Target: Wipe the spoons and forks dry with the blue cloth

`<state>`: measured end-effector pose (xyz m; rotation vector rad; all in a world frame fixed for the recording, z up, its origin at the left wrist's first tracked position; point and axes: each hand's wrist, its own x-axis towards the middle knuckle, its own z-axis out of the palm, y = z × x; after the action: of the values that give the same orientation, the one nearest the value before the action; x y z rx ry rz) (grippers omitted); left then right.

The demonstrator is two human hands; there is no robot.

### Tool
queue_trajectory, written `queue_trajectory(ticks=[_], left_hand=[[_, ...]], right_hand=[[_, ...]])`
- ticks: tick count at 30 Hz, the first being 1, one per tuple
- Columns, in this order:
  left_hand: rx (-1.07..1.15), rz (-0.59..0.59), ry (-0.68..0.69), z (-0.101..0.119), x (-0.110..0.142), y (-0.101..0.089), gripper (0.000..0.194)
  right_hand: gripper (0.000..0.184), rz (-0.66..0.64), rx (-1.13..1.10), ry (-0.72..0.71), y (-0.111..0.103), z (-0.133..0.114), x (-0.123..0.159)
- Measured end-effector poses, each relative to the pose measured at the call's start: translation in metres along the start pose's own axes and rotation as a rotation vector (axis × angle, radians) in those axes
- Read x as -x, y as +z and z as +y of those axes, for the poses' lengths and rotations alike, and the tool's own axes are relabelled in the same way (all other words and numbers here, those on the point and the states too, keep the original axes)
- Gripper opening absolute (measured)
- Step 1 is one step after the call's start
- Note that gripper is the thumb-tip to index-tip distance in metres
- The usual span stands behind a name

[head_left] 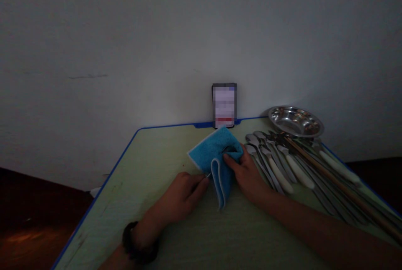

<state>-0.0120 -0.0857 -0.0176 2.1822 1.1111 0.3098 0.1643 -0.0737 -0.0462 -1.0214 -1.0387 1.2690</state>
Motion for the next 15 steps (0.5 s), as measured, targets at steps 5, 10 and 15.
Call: queue_trajectory(ticks=[5,10,15], left_hand=[[0.058,0.002,0.008,-0.0024,0.0002,0.0016,0.04],[0.118,-0.004,0.0,0.0002,0.0003,0.0006,0.038],[0.237,0.017,-0.05,0.0003,0.0015,-0.0002,0.035]], right_hand=[[0.021,0.018,0.027,0.023,-0.0007,-0.0009,-0.0022],[0.025,0.053,0.142,0.008,-0.0008,-0.003,-0.0029],[0.028,0.076,0.228,-0.004,-0.0025,-0.0033,-0.0031]])
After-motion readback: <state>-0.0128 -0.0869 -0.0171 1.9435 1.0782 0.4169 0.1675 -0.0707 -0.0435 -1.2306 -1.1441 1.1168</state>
